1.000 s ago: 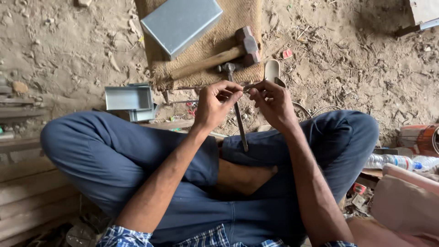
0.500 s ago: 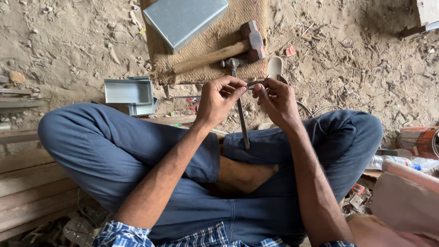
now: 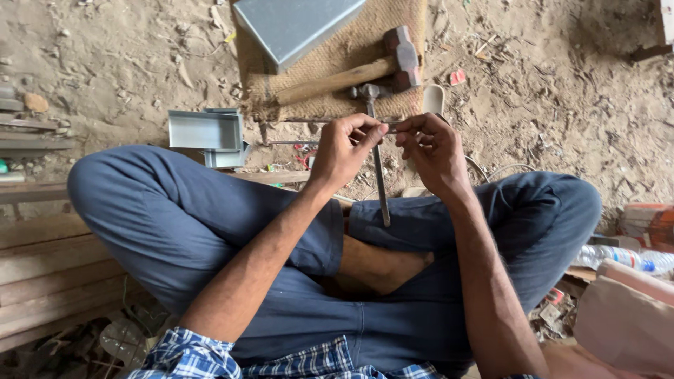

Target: The person sits on the ground and uses a hammer to strike a rectangular metal box placed on a burlap sack. They repeatedly hit the edges and corners of the box, occasionally adjusting its position. Later, they use a metal rod and hammer to work on a small metal piece.

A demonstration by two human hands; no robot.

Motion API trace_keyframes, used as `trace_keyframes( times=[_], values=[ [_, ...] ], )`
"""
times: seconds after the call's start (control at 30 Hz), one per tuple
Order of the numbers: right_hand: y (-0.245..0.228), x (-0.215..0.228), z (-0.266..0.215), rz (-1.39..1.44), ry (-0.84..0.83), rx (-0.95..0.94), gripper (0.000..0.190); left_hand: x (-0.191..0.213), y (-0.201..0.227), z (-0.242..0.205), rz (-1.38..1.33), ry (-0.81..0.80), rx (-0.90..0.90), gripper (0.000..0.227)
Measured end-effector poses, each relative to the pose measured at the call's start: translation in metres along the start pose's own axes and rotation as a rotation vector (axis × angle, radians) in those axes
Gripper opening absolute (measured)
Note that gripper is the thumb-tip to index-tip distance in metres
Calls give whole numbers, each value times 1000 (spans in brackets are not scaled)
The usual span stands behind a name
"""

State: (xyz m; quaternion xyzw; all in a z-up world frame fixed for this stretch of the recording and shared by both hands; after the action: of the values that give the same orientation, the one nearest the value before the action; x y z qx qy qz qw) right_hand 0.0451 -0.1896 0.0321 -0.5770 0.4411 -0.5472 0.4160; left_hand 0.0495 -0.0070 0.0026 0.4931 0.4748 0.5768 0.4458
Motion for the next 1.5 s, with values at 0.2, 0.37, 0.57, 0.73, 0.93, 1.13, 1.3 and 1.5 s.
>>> trace_keyframes(
  times=[0.2, 0.37, 0.57, 0.73, 0.93, 1.13, 1.3, 1.5],
  values=[
    [-2, -4, -1, 29, -8, -8, 12, 0, -2, 1, 65, 16, 11, 46],
    [-1, -2, -1, 23, -15, -2, 15, -1, -6, 0, 57, 5, -13, 52],
    [-2, 0, -1, -22, -7, 3, 15, -4, -17, 1, 98, -9, 18, 53],
    [-5, -2, -1, -24, -17, 54, 15, -7, -34, -2, 102, -40, 111, 64],
    [-4, 3, 1, -28, 54, -8, 12, -2, -31, 0, 53, 28, 137, 69],
    [-6, 3, 2, -46, 46, 2, 12, -4, 8, 2, -65, 7, -134, 36],
    [-5, 2, 0, -55, 31, -30, 13, -2, 11, 1, 15, 9, -153, 26],
    [-4, 0, 1, -59, 20, 14, 13, -5, -6, -1, 80, 4, -112, 44]
  ],
)
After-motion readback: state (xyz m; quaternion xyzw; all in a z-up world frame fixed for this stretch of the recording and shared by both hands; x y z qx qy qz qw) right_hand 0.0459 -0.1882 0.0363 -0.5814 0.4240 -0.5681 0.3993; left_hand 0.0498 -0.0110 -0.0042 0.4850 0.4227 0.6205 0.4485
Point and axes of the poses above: each hand's wrist, its own z-axis towards the middle knuckle, its own x-axis out of the back of the hand, y = z × x, the point moved 5 cm from there along z, towards the middle knuckle, and after that the axes turned 13 degrees about y, right-handed, at the moved point
